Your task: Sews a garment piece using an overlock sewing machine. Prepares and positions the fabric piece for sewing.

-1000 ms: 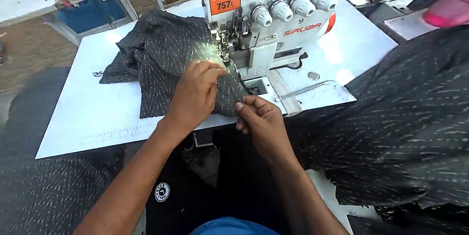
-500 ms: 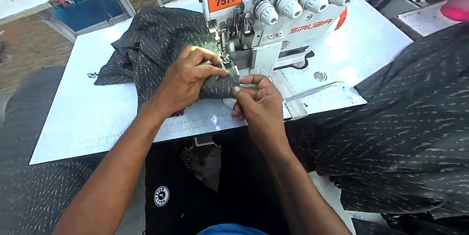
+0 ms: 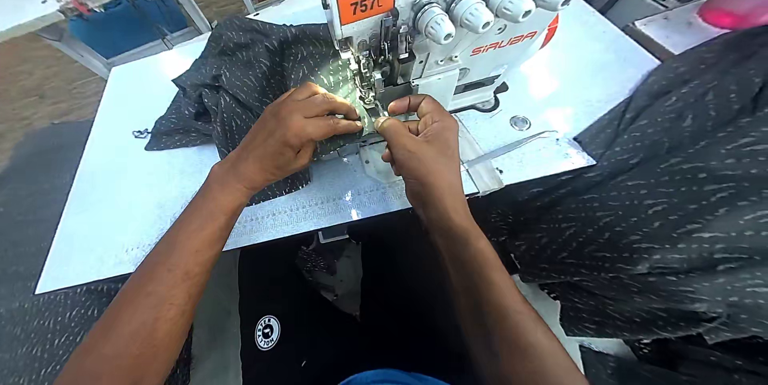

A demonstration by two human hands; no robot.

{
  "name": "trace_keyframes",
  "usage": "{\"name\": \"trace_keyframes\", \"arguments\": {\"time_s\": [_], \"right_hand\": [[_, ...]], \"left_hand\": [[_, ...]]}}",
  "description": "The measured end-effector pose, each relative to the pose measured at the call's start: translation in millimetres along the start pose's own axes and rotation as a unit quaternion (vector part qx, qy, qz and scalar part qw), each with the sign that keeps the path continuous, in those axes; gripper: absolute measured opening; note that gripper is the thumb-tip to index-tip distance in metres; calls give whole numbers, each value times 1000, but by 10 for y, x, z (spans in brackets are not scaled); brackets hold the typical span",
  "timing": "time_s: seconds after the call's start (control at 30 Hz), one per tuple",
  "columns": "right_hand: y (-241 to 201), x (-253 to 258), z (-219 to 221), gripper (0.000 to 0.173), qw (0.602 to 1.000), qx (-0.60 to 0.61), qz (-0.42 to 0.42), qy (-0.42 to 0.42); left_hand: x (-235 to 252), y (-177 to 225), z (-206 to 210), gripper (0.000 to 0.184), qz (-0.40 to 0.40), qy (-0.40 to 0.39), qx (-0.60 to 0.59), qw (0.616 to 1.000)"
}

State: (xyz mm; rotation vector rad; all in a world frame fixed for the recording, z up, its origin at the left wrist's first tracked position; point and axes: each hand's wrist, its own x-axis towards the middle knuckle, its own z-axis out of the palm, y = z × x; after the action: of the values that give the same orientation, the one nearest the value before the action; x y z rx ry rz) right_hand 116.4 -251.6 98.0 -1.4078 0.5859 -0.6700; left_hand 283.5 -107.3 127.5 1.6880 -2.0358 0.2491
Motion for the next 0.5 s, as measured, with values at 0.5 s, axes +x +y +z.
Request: {"name": "trace_keyframes", "arguments": {"time_s": [0.5], "right_hand": [[144,-242,-148,25,941,-204,-265,46]], "left_hand": [[-42,304,122,38,-150,34,73,985]]}}
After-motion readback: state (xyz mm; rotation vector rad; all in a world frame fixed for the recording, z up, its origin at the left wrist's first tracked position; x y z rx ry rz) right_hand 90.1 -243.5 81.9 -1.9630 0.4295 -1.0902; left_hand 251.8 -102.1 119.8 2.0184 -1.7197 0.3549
